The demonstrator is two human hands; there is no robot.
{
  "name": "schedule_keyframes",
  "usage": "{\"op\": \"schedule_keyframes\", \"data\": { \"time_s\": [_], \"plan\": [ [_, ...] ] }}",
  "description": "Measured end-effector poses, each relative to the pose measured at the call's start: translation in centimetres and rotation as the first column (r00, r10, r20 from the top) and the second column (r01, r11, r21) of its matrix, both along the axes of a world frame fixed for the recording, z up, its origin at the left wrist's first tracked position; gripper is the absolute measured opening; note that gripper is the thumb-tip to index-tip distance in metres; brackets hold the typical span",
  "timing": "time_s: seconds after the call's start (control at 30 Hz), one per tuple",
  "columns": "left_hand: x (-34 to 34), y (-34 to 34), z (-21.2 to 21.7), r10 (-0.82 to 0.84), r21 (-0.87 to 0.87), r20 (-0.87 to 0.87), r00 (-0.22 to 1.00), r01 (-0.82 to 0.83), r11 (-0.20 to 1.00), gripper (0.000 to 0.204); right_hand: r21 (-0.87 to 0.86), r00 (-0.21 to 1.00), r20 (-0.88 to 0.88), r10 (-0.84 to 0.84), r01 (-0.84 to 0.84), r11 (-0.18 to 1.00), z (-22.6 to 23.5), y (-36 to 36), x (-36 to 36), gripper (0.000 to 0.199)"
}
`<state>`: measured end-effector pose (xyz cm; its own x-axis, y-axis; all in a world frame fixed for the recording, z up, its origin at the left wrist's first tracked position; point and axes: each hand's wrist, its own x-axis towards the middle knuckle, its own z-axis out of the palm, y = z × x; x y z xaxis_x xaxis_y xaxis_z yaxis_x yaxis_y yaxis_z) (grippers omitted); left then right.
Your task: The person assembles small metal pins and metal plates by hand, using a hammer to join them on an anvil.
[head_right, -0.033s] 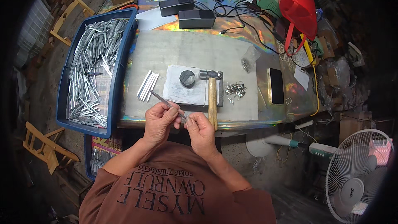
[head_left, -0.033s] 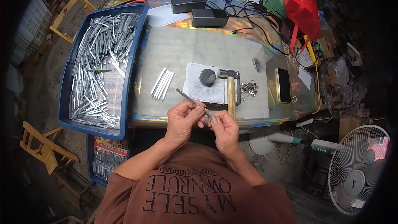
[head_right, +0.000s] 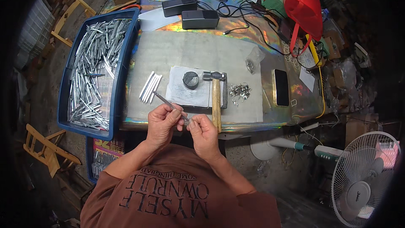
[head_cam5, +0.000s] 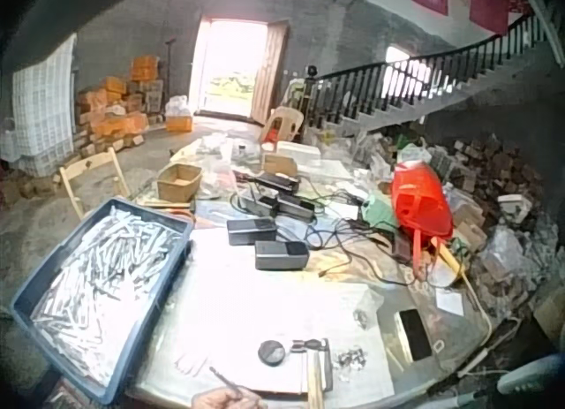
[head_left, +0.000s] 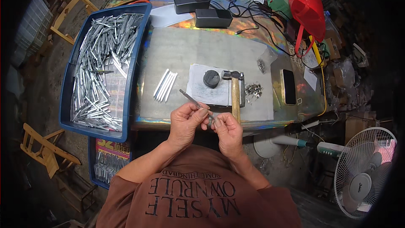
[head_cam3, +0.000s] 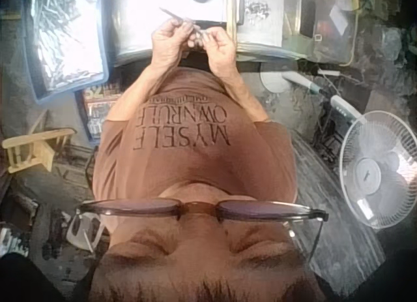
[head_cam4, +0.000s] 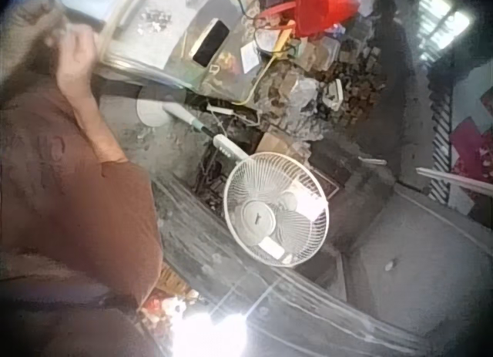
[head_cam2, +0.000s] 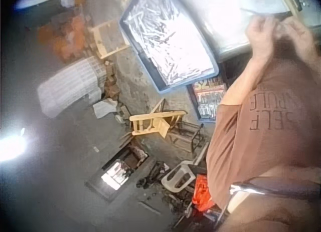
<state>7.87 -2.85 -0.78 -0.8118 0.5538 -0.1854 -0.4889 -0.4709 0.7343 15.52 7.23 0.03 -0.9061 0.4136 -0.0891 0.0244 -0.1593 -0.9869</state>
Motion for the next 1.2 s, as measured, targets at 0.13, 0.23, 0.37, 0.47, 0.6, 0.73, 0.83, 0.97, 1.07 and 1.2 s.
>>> {"op": "schedule_keyframes", "data": {
  "time_s": [0.13,0.23,0.37,0.47,0.6,0.73,0.83,0.97,1.07,1.2],
  "plan": [
    [-0.5,0.3,-0.1,0.004,-0.058,-0.129,0.992,-0.011,0.998,0.006,-0.038,0.998,-0.054,-0.044,0.042,0.998,-0.1,-0.1,-0.7,0.009],
    [-0.9,0.4,-0.2,0.004,-0.041,-0.147,0.989,-0.011,0.999,0.007,-0.011,0.999,-0.023,-0.029,0.029,1.0,-0.1,-0.1,-0.7,0.013],
    [-2.8,1.3,0.0,0.07,-0.054,-0.102,0.992,-0.076,0.996,0.007,-0.093,0.999,-0.032,0.028,-0.031,0.995,0.7,0.3,-0.8,0.02],
    [-4.8,2.1,-0.5,0.125,-0.142,-0.326,0.937,-0.18,0.974,0.009,-0.012,0.998,-0.045,0.05,-0.051,0.999,0.8,0.5,-0.4,0.026],
    [-6.2,3.2,-0.8,0.126,-0.175,-0.463,0.878,-0.229,0.957,0.009,0.06,0.994,-0.028,0.103,-0.102,0.993,0.5,0.5,0.6,0.023],
    [-6.8,3.9,-1.2,0.103,-0.209,-0.511,0.853,-0.239,0.948,0.01,0.089,0.993,-0.008,0.117,-0.115,0.989,0.4,0.6,1.4,0.02],
    [-6.8,4.2,-1.0,0.09,-0.245,-0.469,0.879,-0.227,0.943,0.01,0.116,0.993,0.007,0.115,-0.115,0.987,0.2,0.7,1.7,0.019],
    [-6.8,4.3,-1.1,0.094,-0.266,-0.48,0.872,-0.247,0.932,0.011,0.11,0.996,0.002,0.086,-0.086,0.99,0.1,0.6,1.7,0.016],
    [-6.8,4.4,-1.1,0.082,-0.277,-0.497,0.864,-0.248,0.928,0.011,0.11,0.997,0.005,0.079,-0.079,0.991,-0.1,0.7,1.9,0.016],
    [-6.9,4.4,-1.3,0.067,-0.281,-0.51,0.858,-0.24,0.929,0.011,0.119,0.997,-0.002,0.074,-0.074,0.99,-0.5,0.7,2.1,0.016]
  ]
}}
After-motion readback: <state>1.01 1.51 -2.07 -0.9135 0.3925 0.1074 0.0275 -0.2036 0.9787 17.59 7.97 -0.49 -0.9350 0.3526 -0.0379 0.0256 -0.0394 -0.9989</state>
